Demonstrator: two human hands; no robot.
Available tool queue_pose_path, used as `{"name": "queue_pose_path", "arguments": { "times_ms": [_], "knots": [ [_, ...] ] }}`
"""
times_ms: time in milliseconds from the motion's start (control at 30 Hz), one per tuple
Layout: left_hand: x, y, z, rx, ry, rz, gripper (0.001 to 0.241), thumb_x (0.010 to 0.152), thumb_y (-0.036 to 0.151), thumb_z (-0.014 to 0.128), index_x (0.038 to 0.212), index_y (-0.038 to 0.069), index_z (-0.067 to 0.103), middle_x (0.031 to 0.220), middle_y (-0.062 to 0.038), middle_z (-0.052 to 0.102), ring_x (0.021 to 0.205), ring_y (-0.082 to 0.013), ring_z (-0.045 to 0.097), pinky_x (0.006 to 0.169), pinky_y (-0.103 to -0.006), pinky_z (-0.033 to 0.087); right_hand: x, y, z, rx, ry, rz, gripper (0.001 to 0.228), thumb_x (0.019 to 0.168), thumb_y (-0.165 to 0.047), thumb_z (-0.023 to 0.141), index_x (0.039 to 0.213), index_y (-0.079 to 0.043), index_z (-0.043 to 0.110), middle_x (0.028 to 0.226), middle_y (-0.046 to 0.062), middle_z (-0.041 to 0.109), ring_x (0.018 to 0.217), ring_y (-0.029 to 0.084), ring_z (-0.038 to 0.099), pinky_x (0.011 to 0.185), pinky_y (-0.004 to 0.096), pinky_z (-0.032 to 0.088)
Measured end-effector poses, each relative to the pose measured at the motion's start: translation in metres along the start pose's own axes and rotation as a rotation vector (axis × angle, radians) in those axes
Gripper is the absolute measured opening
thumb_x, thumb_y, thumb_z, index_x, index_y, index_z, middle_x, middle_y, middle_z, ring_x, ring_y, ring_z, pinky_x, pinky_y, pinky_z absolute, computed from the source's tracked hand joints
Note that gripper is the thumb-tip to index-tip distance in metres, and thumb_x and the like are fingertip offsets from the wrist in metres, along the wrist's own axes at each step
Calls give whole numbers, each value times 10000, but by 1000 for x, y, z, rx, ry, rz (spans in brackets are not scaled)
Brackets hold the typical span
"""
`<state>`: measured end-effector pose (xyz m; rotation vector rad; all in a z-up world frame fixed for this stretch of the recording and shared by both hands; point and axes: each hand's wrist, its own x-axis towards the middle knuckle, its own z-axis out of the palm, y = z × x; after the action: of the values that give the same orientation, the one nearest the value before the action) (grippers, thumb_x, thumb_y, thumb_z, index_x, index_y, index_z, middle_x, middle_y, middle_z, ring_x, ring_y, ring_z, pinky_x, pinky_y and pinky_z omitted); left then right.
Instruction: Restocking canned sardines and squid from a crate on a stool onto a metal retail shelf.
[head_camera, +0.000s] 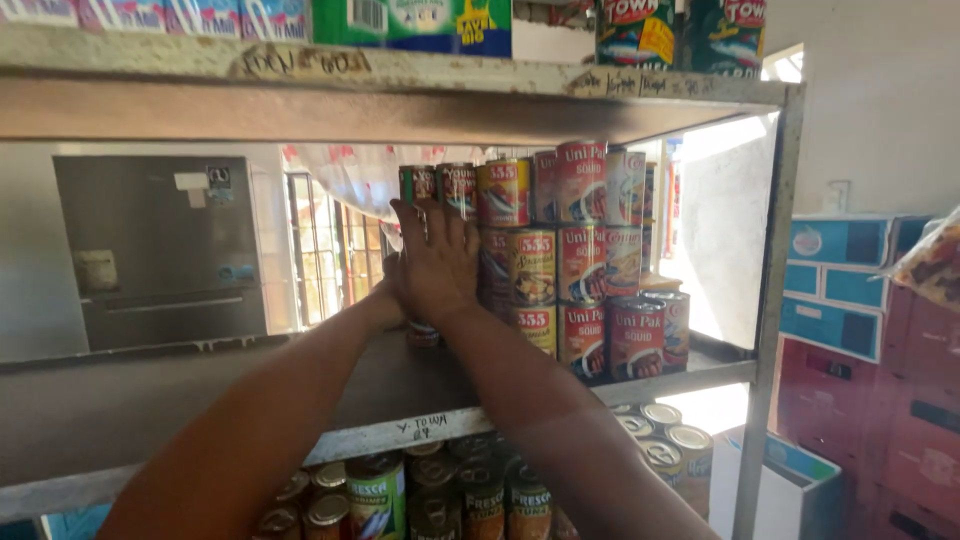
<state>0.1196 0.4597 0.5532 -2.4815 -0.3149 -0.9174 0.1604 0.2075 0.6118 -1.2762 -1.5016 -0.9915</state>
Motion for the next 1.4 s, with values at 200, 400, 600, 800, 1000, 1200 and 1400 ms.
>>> {"name": "queue_pose_path", "arguments": {
  "times_ms": [200,400,600,800,1000,1200,1400],
  "knots": [
    [-5,16,10,-384,-152,-343,475,936,342,625,1367,143,626,1385,-174,637,1315,-304,567,1097,-397,438,-2,4,6,2,106,-19,762,800,-128,669,1522,-160,428,1460,146,440,1380,364,371,1152,594,241],
    [-6,32,-4,-404,-117,-426,529,880,310,697,1363,116,601,1376,-178,627,1309,-309,570,1076,-419,460,-2,5,5,32,78,20,762,775,-170,672,1496,-130,429,1440,158,440,1312,385,372,1106,591,249],
    [-8,63,-50,-486,-169,-632,684,922,296,661,1508,109,362,1488,-249,445,1340,-389,492,1079,-463,426,4,6,1,-4,-2,80,779,831,-198,666,1547,-142,367,1422,166,423,1307,376,368,1089,571,269],
    [-10,76,-70,-300,-220,-528,711,907,218,625,1543,93,331,1516,-334,355,1310,-446,533,1075,-460,467,3,9,3,-3,25,62,760,851,-255,665,1538,-158,354,1422,169,426,1294,390,370,1047,555,292],
    [-17,91,-100,-612,-179,-802,964,978,368,623,1507,-96,-36,1378,-301,559,1273,-369,604,1038,-422,494,1,13,4,23,50,59,758,879,-254,675,1554,-154,344,1421,176,437,1289,384,400,1057,549,316],
    [-35,89,-102,-776,-89,-785,797,934,170,663,1451,-12,85,1364,-190,621,1258,-269,621,1025,-373,510,3,13,0,41,25,74,745,895,-292,694,1551,-183,358,1406,194,434,1289,389,398,1049,550,333],
    [-57,111,-141,-936,-14,-733,790,913,122,672,1446,24,97,1325,-194,619,1239,-287,628,975,-405,545,2,16,4,185,156,-2,751,1014,-487,669,1586,-160,307,1446,236,437,1339,440,477,1105,559,409]
  ]
}}
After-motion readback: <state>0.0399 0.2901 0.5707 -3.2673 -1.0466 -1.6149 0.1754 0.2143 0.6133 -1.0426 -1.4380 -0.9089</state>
